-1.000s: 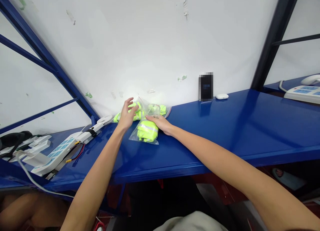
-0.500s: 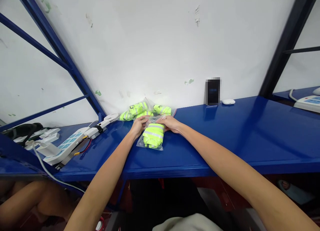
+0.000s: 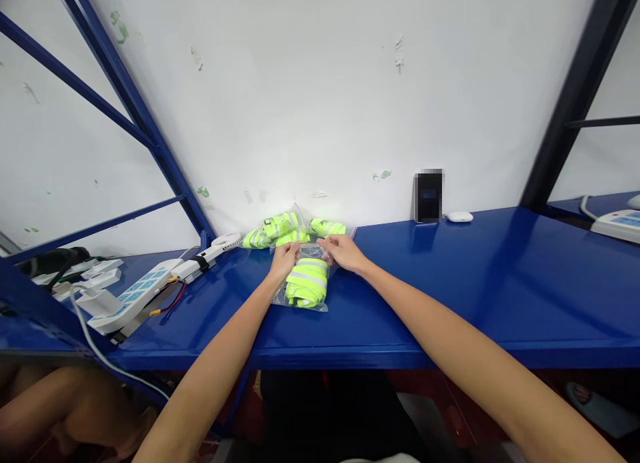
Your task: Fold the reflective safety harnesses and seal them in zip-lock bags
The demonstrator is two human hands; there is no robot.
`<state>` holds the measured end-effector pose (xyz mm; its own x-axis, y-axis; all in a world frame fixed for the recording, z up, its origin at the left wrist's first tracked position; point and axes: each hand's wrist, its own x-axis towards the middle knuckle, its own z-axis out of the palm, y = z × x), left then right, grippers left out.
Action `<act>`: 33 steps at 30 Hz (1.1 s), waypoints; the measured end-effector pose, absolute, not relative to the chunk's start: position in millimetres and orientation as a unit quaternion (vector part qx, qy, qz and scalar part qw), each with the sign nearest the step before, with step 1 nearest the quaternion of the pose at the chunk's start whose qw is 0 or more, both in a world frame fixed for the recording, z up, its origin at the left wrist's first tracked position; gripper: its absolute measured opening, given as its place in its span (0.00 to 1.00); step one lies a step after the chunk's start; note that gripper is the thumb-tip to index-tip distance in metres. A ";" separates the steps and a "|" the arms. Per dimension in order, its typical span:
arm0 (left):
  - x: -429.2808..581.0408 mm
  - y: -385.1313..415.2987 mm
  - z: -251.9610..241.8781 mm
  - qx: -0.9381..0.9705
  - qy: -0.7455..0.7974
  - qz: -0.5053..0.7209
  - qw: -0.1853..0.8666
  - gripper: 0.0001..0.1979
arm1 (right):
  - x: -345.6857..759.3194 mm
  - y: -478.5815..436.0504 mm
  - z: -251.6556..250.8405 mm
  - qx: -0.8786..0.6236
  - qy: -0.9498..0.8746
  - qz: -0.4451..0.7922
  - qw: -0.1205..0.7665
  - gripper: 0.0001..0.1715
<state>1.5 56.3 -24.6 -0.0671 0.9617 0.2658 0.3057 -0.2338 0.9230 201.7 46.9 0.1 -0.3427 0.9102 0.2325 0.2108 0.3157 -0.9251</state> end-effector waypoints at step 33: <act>12.3 43.2 -22.0 0.727 0.421 0.435 0.324 0.16 | 211.2 48.6 5.8 -0.360 -0.819 0.324 0.308 0.15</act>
<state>12.3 43.2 -22.0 0.2673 0.8940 0.3597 0.3299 -0.4356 0.8375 211.2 48.6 5.8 -0.5509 0.7893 0.2712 0.3896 0.5306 -0.7528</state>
